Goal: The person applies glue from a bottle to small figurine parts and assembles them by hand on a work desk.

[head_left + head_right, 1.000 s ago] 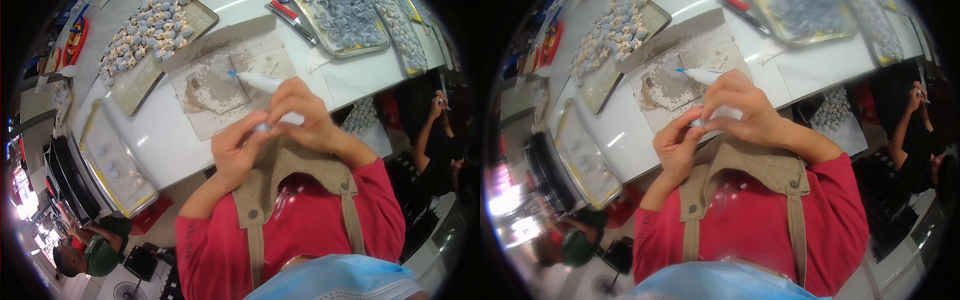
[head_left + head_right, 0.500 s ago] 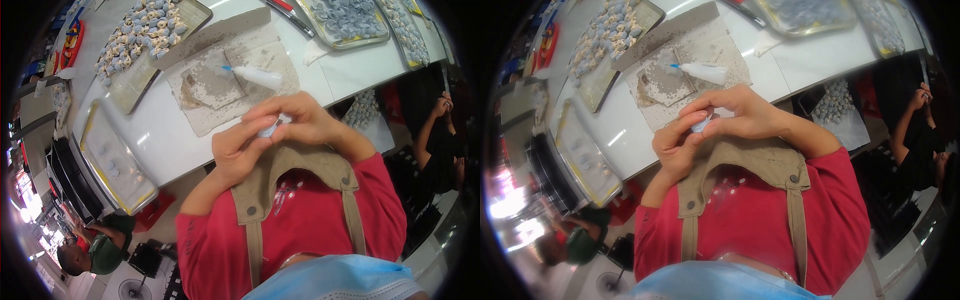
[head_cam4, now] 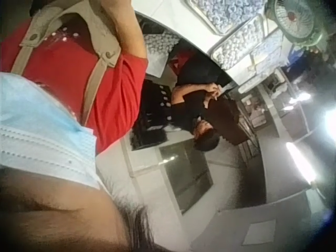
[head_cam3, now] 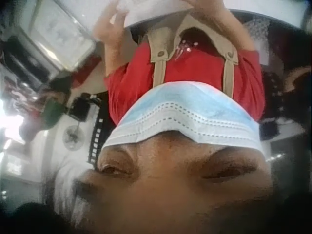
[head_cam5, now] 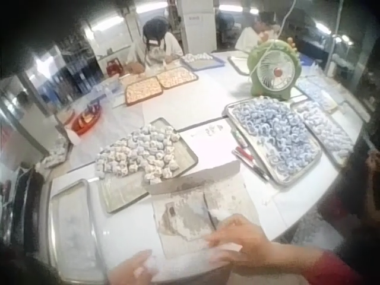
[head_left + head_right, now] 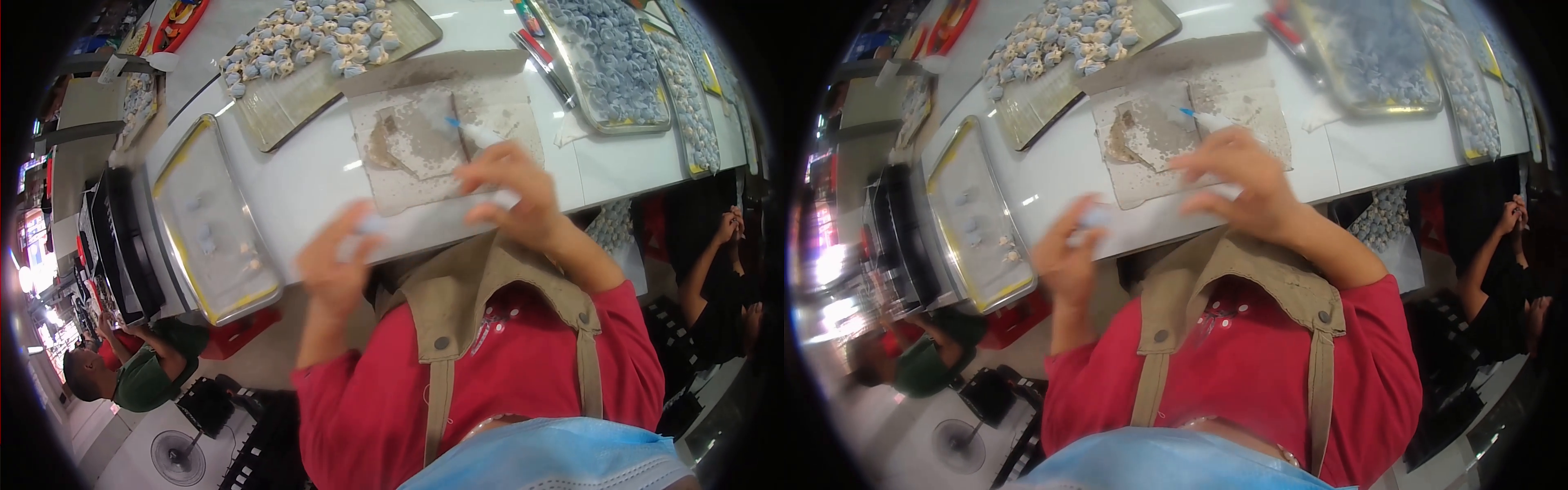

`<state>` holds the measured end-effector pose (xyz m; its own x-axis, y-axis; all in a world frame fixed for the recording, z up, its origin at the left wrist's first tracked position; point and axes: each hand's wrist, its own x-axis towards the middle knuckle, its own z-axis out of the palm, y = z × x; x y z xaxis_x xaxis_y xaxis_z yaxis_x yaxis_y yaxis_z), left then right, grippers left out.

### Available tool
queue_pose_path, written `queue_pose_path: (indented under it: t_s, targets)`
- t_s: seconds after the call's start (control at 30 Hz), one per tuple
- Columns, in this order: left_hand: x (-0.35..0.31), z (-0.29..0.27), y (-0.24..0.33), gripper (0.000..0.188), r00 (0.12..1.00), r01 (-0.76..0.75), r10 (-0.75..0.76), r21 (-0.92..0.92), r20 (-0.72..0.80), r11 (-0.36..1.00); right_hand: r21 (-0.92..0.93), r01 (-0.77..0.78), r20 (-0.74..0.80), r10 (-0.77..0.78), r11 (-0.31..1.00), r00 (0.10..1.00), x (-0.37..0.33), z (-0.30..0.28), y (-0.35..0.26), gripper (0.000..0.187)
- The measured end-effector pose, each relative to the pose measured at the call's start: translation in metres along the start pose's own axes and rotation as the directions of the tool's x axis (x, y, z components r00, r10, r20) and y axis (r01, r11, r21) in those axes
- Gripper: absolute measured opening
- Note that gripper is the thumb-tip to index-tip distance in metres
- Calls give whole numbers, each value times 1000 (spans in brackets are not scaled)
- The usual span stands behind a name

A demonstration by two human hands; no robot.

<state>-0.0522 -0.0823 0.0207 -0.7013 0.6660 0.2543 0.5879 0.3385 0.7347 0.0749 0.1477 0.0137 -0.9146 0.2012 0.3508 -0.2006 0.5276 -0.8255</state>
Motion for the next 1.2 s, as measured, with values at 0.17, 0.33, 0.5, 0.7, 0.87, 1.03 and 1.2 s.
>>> queue_pose_path:
  t_s: [0.17,0.33,0.5,0.7,0.87,1.03,1.2]
  targets:
    - [4,-95,-76,28,889,425,-262,467,-375,775,-436,-75,-280,-56,897,958,-4,-14,24,36]
    - [77,-84,-81,26,971,229,-148,551,-187,802,-361,-268,-321,151,893,935,-12,-5,30,40]
    - [178,-10,-101,26,924,-280,377,562,-61,779,-375,-314,-310,202,872,929,-14,4,31,36]
    - [208,17,-116,26,930,-288,367,558,-32,778,-159,-398,-329,332,903,884,-25,-1,30,30]
    - [151,9,-60,23,961,172,-262,-552,-88,816,106,-433,-351,441,895,826,-37,-16,35,29]
    - [61,47,-10,34,830,540,-335,-795,447,277,420,-396,-296,536,817,791,-42,-24,39,32]
    - [12,86,24,33,660,713,-232,-693,715,-107,484,-390,-244,549,783,800,-39,-24,23,31]
